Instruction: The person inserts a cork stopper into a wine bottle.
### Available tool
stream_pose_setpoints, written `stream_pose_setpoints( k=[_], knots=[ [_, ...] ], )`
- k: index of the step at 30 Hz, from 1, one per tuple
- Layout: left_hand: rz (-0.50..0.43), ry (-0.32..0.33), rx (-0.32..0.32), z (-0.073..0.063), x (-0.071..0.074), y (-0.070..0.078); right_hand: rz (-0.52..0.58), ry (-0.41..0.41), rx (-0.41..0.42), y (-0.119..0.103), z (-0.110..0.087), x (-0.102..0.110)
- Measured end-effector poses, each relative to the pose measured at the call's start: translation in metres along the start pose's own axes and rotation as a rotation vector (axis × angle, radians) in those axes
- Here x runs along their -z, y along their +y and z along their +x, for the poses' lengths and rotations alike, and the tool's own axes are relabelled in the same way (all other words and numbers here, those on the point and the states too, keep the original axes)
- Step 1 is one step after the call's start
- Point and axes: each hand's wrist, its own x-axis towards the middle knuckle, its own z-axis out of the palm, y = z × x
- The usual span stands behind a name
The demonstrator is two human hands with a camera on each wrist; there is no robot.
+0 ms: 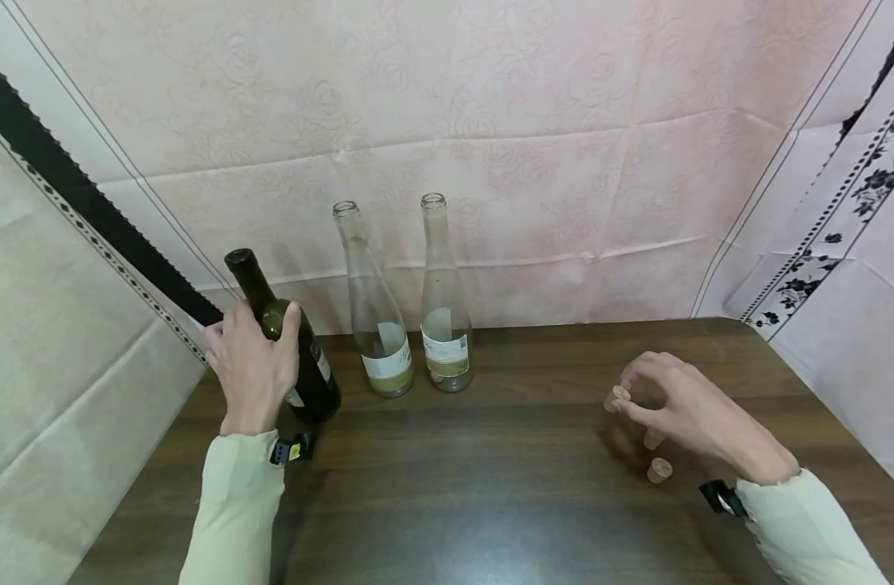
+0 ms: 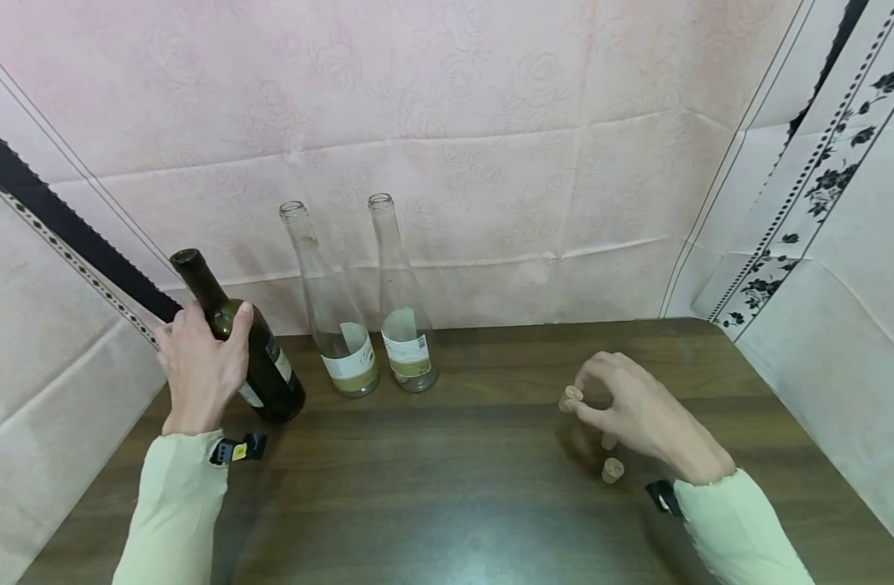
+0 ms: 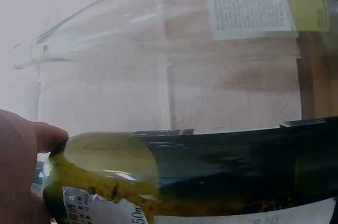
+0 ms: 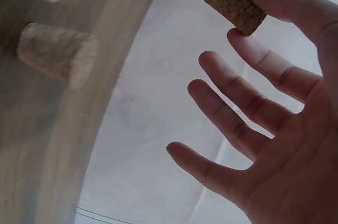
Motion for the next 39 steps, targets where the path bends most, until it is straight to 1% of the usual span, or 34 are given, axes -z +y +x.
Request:
stream_pose_setpoints(
  k=[4,11,15,20,24,29,33,39],
  knots=[
    [0.002,-0.005,-0.007,-0.006,0.003,0.001,0.02,0.007,-0.013,-0.007,0.003,0.004],
    [0.017,-0.01,-0.035,-0.015,0.008,0.003,0.027,0.053,0.029,-0.013,0.006,0.004],
    [0.008,-0.013,-0.052,-0.02,0.011,0.005,0.028,0.1,0.057,-0.017,0.007,0.007],
    [-0.007,-0.02,-0.083,-0.028,0.015,0.005,0.017,0.173,0.101,-0.025,0.007,0.016],
    [-0.008,-0.021,-0.115,-0.032,0.018,0.006,0.039,0.204,0.098,-0.032,0.009,0.022],
    [0.005,-0.027,-0.149,-0.037,0.02,0.007,0.055,0.224,0.087,-0.037,0.01,0.025],
    [0.006,-0.051,-0.168,-0.041,0.023,0.008,0.053,0.245,0.098,-0.039,0.011,0.028],
    [0.01,-0.094,-0.178,-0.049,0.024,0.011,0.056,0.268,0.106,-0.044,0.012,0.031]
  ],
)
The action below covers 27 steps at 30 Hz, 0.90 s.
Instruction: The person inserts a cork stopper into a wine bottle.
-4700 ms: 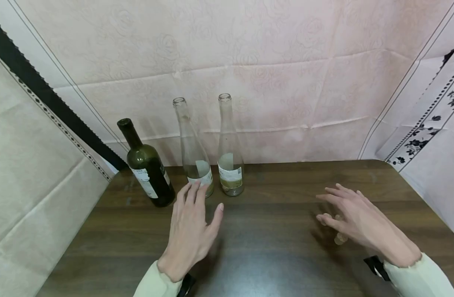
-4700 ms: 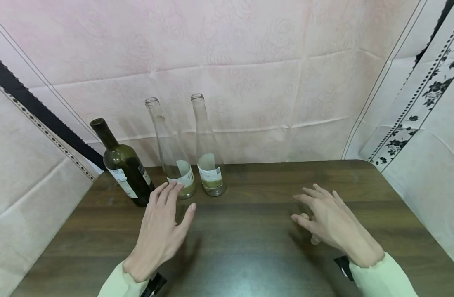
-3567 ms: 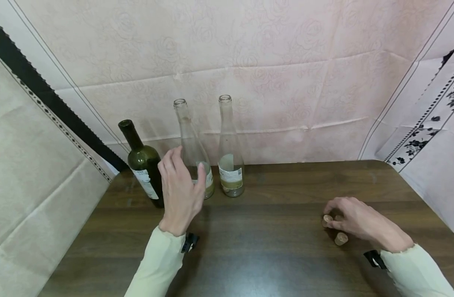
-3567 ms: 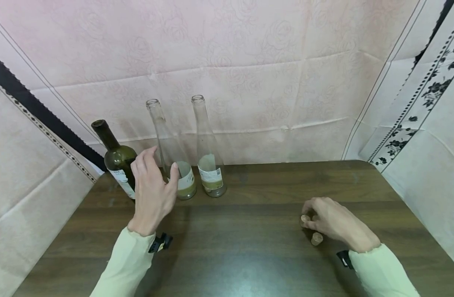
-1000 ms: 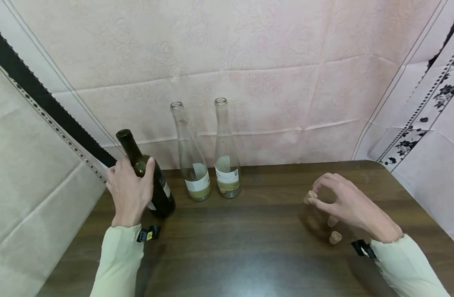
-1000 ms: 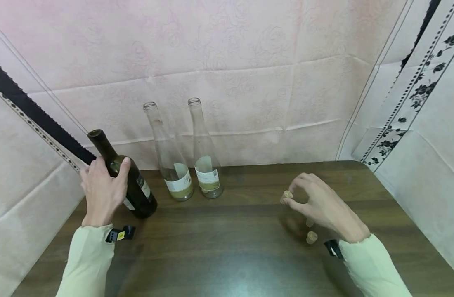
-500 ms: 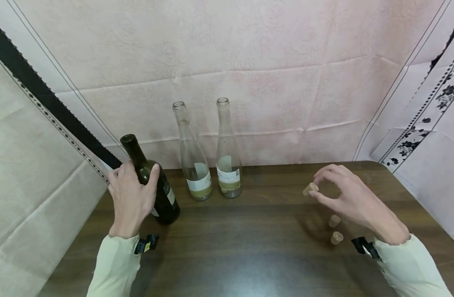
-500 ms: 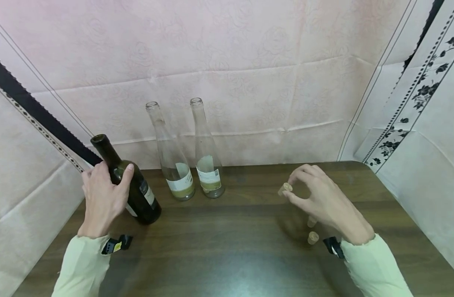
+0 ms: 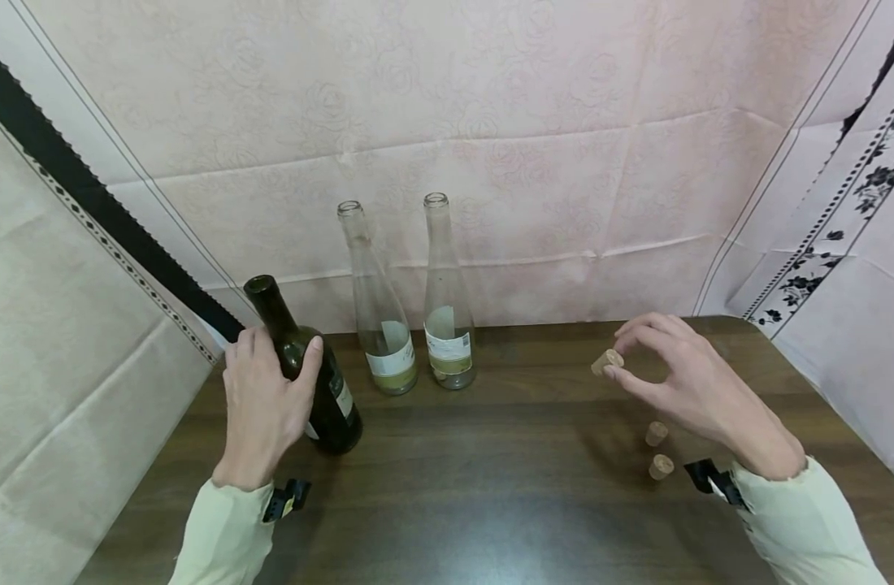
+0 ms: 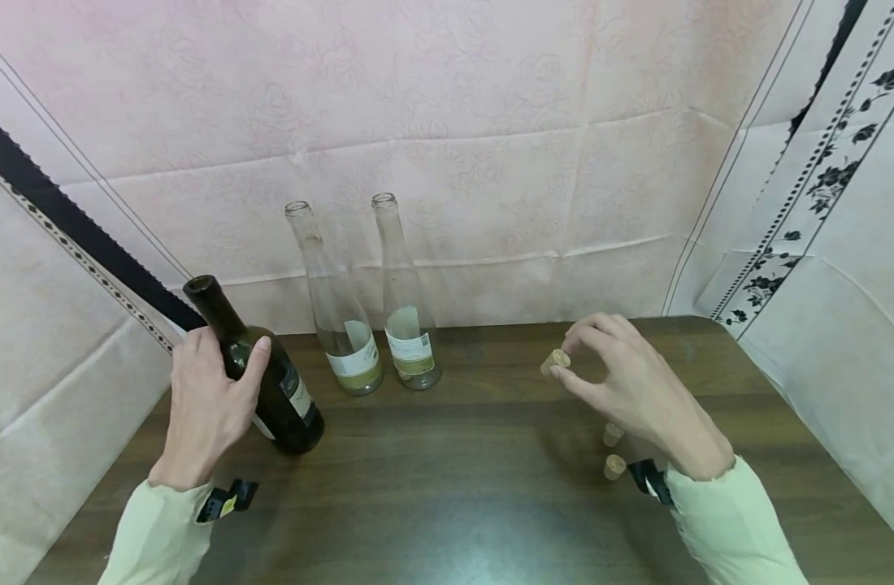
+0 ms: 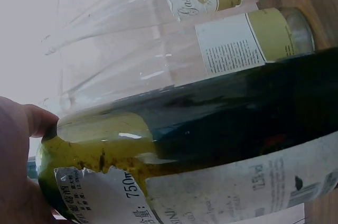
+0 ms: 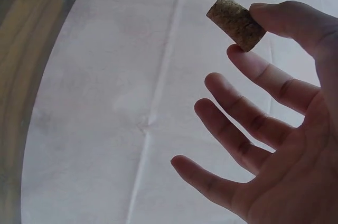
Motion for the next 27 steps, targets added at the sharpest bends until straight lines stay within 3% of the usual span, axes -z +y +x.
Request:
stream_pose_setpoints(
  k=[15,27],
  knots=[
    [-0.028,-0.012,-0.026,-0.012,-0.003,0.011,0.027,0.001,-0.026,-0.013,0.009,0.007],
    [-0.073,-0.004,-0.076,-0.018,-0.013,0.023,0.042,0.07,0.053,-0.024,0.018,0.006]
  ],
)
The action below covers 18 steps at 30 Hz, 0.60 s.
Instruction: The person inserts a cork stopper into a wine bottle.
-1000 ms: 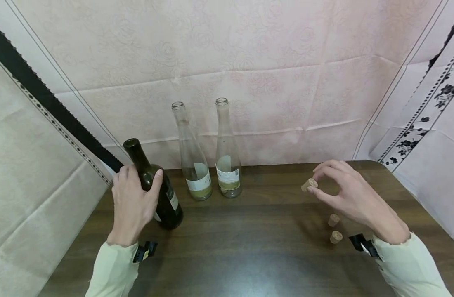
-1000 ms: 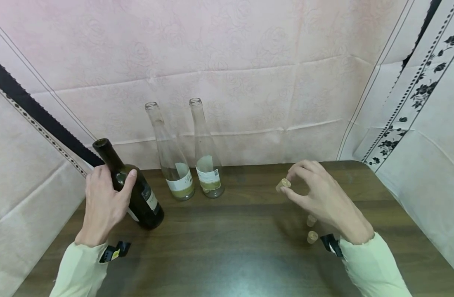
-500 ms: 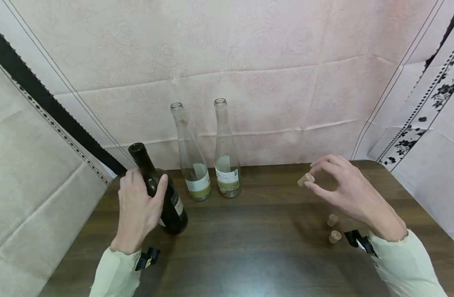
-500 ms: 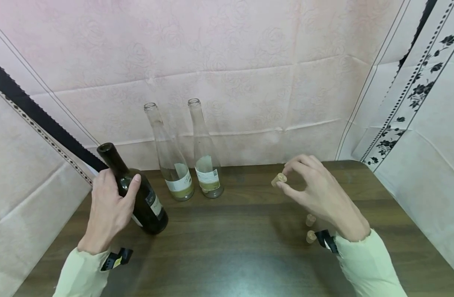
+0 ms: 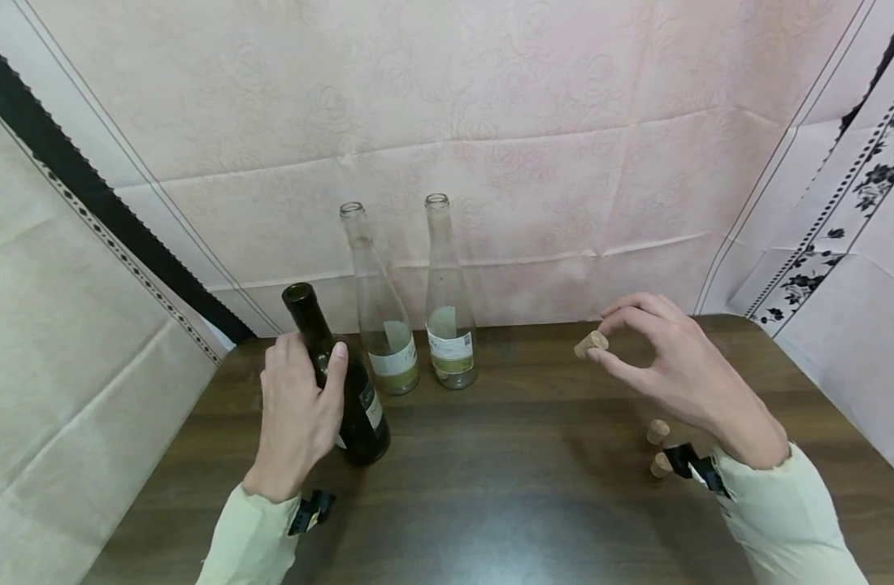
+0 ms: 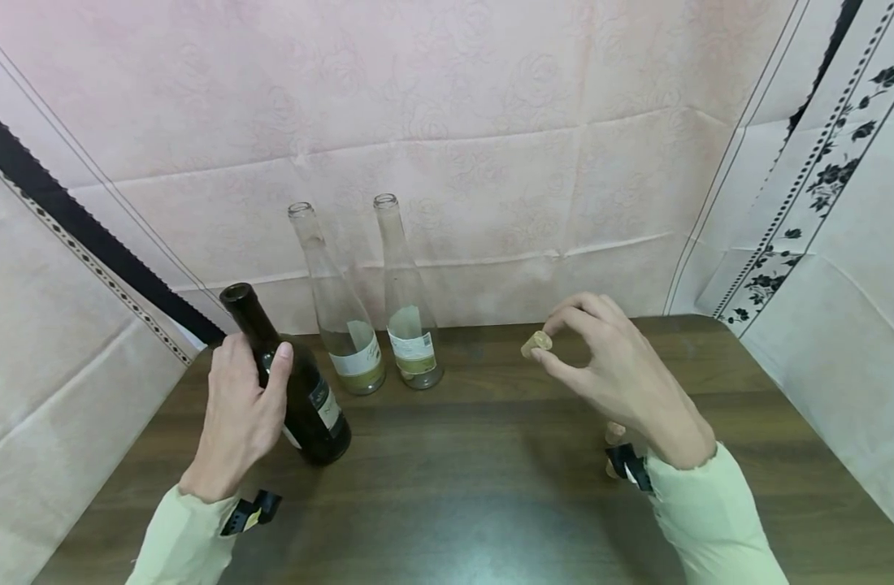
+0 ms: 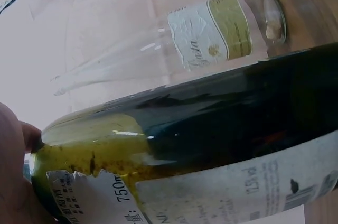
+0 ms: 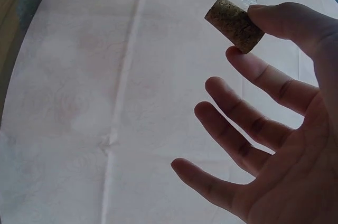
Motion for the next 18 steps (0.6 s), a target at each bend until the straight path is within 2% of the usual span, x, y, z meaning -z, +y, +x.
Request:
stream_pose_setpoints(
  k=[10,18],
  knots=[
    [-0.047,-0.017,-0.025,-0.003,-0.008,0.01,0.033,0.037,0.055,-0.008,0.006,-0.001],
    [-0.081,-0.033,-0.094,-0.007,-0.014,0.022,0.043,0.063,0.072,-0.014,0.012,-0.002]
  ],
)
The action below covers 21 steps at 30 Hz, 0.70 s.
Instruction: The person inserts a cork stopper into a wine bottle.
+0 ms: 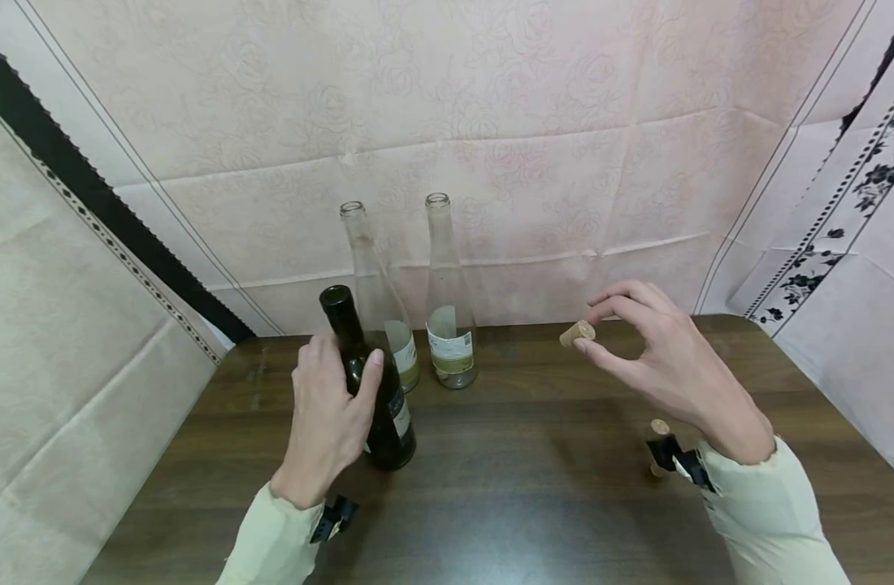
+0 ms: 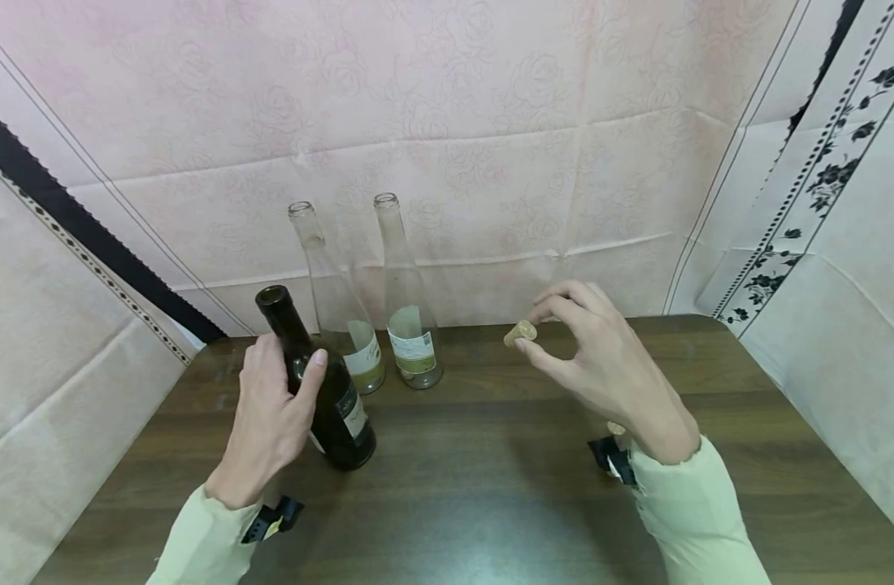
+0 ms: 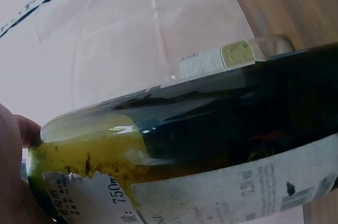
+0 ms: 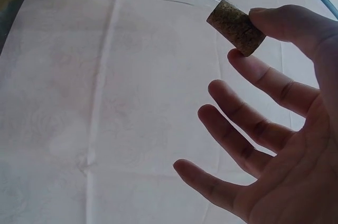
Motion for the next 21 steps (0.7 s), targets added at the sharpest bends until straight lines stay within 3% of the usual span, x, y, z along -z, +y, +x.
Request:
stream_pose_setpoints(
  k=[21],
  knots=[
    [-0.044,-0.076,-0.059,-0.006,-0.025,0.039,0.083,0.066,0.026,-0.02,0.013,-0.002]
  ],
)
